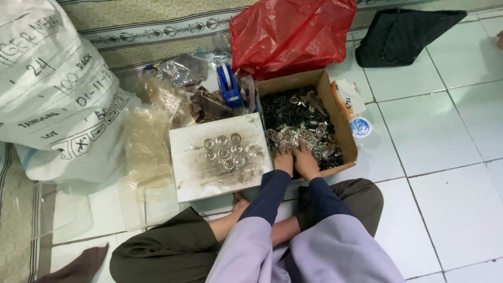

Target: Packing small metal rings into plastic bags while sitting on the floor.

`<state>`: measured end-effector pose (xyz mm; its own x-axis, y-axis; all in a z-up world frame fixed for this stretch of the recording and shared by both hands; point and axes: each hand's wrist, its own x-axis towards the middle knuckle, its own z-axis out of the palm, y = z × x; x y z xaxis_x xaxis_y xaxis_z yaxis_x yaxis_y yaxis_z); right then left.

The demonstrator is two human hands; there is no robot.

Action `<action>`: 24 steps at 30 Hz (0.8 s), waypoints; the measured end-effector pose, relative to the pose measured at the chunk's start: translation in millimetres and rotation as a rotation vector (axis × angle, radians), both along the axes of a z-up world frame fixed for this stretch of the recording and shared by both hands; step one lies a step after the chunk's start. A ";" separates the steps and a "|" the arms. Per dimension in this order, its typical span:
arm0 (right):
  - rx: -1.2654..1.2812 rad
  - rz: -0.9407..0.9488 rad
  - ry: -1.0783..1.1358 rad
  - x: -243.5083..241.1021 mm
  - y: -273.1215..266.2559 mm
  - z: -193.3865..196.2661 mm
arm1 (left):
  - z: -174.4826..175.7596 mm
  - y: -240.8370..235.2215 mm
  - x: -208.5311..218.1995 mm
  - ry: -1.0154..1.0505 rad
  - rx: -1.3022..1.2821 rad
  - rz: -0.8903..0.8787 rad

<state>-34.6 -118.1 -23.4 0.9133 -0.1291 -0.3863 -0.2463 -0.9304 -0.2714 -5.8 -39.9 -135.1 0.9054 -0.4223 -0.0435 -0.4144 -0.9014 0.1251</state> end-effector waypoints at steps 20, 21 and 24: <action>0.760 -0.642 -0.491 -3.5 -52.0 -70.0 | 86.2 24.1 5.9 0.292 -0.678 0.168; 0.901 -0.763 -0.535 -4.0 -51.3 -65.0 | 90.7 25.5 5.0 0.272 -0.671 0.163; 1.266 -0.930 -0.523 -5.3 -49.7 -44.4 | 111.4 33.9 4.8 0.248 -0.738 0.085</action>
